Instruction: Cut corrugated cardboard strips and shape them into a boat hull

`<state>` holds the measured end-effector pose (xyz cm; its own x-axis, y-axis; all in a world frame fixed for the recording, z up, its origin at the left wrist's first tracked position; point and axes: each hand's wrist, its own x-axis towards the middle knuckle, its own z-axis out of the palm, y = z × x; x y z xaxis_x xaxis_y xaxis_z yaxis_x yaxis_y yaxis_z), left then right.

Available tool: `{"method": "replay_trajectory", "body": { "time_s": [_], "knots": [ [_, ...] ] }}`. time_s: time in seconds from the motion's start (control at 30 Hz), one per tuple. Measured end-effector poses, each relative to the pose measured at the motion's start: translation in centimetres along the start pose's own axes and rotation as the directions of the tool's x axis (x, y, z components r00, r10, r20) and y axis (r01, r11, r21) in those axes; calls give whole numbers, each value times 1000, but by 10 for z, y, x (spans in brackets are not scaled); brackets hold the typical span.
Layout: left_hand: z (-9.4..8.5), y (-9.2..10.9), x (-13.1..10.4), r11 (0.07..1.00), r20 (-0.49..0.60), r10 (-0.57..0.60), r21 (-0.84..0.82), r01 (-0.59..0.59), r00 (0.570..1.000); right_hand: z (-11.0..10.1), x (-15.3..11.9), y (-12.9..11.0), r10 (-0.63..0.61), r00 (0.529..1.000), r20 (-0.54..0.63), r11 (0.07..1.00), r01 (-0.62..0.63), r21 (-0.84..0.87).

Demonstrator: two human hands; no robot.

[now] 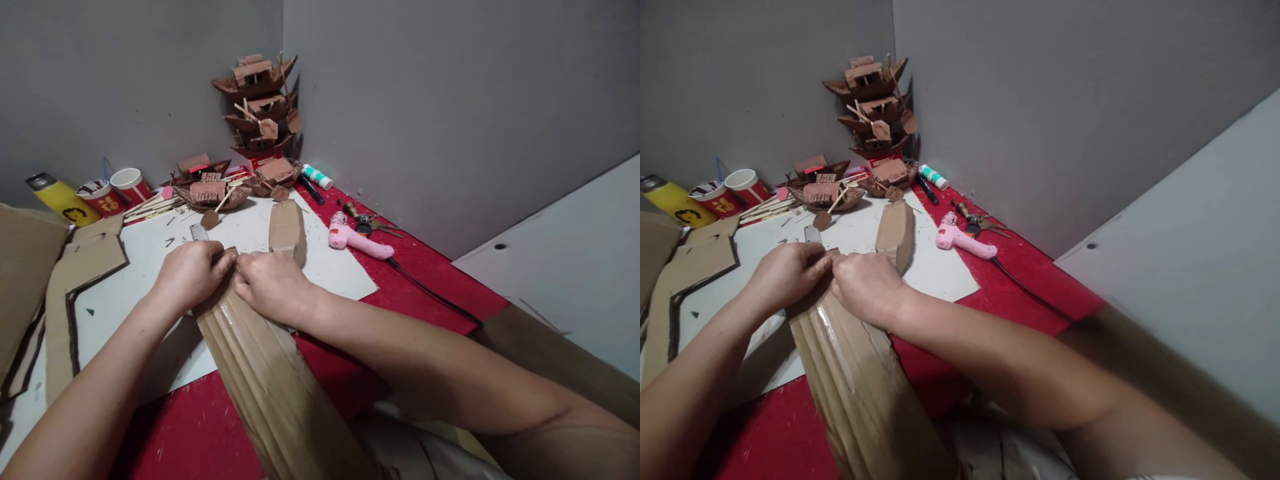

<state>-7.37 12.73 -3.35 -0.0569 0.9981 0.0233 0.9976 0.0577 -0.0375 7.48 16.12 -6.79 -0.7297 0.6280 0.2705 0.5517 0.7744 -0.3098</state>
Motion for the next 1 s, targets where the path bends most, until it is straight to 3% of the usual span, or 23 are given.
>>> {"method": "replay_trajectory", "body": {
  "time_s": [0.1, 0.2, 0.33, 0.5, 0.67, 0.73, 0.83, 1.0],
  "knots": [
    [-1, -2, 0, 999, -20, 1, -32, -2, 1000, -1, 0, 6, -22, 997, -71, 998, 26, 56],
    [0, -3, -1, 999, -36, -7, -41, 5, 999, 0, 3, 15, -36, 995, -94, 970, 57, 237],
    [3, -3, -2, 999, -47, -6, -34, 5, 999, 2, 8, 23, -22, 1000, -12, 858, 25, 513],
    [5, -3, -1, 996, -35, -2, -90, -1, 999, -2, 8, 25, -3, 994, 107, 770, -66, 635],
    [2, -8, -1, 986, -94, 4, -167, -20, 996, -21, 2, 25, -98, 976, 194, 501, -120, 857],
    [1, -9, -1, 985, -103, -1, -173, -17, 995, -26, 1, 27, -115, 972, 207, 452, -134, 882],
    [2, -10, -2, 987, -87, 10, -161, -24, 996, -24, 3, 30, -117, 968, 220, 508, -132, 851],
    [4, -9, -3, 994, -83, 21, -101, -29, 996, -25, 0, 30, -176, 955, 241, 779, -15, 626]
  ]
}}
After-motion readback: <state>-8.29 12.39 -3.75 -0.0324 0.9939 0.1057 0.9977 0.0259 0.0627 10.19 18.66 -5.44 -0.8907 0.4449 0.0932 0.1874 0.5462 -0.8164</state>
